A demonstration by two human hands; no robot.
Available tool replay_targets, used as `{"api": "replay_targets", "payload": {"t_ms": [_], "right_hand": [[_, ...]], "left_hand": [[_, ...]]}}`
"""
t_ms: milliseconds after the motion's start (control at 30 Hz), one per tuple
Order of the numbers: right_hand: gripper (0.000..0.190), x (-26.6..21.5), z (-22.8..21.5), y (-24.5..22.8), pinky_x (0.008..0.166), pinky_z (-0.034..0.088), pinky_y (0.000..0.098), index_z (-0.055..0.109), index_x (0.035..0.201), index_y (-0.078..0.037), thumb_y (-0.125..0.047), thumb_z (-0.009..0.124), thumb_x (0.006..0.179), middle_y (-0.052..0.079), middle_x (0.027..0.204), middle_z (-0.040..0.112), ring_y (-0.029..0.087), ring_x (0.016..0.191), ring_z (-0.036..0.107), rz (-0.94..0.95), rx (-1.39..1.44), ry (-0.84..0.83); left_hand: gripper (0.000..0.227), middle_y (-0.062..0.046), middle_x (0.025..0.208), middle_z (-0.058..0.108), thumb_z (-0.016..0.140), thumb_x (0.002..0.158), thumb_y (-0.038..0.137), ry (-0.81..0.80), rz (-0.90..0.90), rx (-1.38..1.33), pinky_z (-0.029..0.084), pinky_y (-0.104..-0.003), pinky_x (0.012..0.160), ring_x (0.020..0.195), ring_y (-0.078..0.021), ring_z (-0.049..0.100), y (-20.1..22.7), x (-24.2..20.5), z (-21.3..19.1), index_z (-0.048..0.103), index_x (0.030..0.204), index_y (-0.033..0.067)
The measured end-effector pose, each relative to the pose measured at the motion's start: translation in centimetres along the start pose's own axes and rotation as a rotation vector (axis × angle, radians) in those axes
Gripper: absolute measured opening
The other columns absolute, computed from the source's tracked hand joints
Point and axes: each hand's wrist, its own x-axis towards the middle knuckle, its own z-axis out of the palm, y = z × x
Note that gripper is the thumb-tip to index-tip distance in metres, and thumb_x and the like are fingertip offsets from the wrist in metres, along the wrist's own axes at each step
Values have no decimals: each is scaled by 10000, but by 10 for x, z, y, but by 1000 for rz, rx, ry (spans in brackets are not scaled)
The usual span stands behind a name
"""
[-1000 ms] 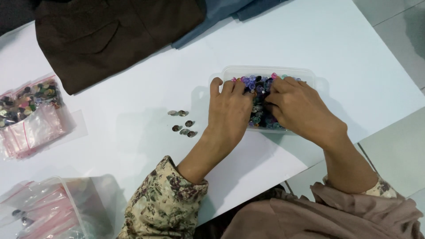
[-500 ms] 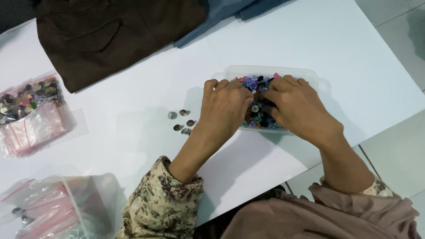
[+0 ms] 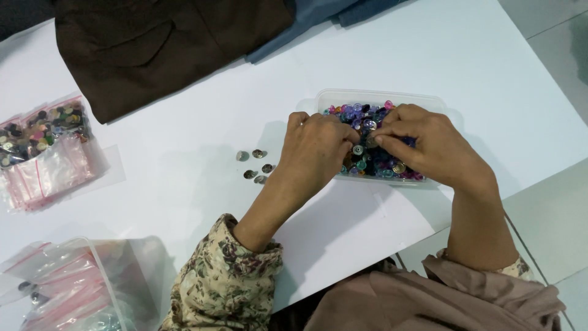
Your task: Sorting small decorative buttons from a container and placing them into small plastic bags
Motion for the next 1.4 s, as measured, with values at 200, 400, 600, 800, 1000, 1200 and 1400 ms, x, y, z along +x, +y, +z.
{"api": "replay_targets", "payload": {"t_ms": [200,400,600,800,1000,1200,1400], "right_hand": [[150,3,-5,-16,855,501,302,781,1052,-87,-181,681,993,56,1005,687,166,915,656,-30,16,53],[161,6,0,-24,899,518,303,784,1089,-36,-131,739,967,88,983,675,199,1081,646,-52,84,148],[141,19,9,-42,806,523,335,778,1079,-62,-108,768,946,85,988,680,222,1003,628,-134,-47,136],[225,37,46,-36,791,417,468,763,1138,-128,-266,698,973,46,1002,659,307,986,575,-197,-456,30],[218,40,59,-29,814,489,462,780,1118,-110,-95,674,929,77,1056,666,326,1001,586,-242,-551,39],[142,40,51,-41,806,473,460,796,1077,-101,-166,801,950,92,1055,718,321,958,636,-303,-485,150],[91,61,51,-112,894,512,429,754,1070,29,12,805,997,146,1023,746,305,975,666,-512,-274,167]], "left_hand": [[162,46,954,771,663,917,359,126,53,-86,311,-444,933,927,-237,664,6,-3,-1,732,1008,245],[27,75,902,771,712,878,192,225,68,-193,323,-454,971,846,-233,683,4,-7,-9,687,884,182],[87,45,816,772,776,875,251,109,-62,-136,344,-441,951,734,-212,678,-3,-23,-55,728,845,185],[152,51,888,784,743,902,339,75,-173,-38,348,-442,952,831,-232,703,-19,-40,-79,733,888,188],[195,83,771,769,644,986,381,-110,-357,-81,291,-392,1046,437,-198,699,-12,-54,-107,701,924,206],[134,68,599,741,676,955,350,-7,-370,-15,336,-379,978,747,-169,682,-46,-73,-96,694,908,225],[157,56,821,754,702,949,379,4,-549,81,328,-412,991,866,-215,679,-87,-79,-89,730,859,254]]}}
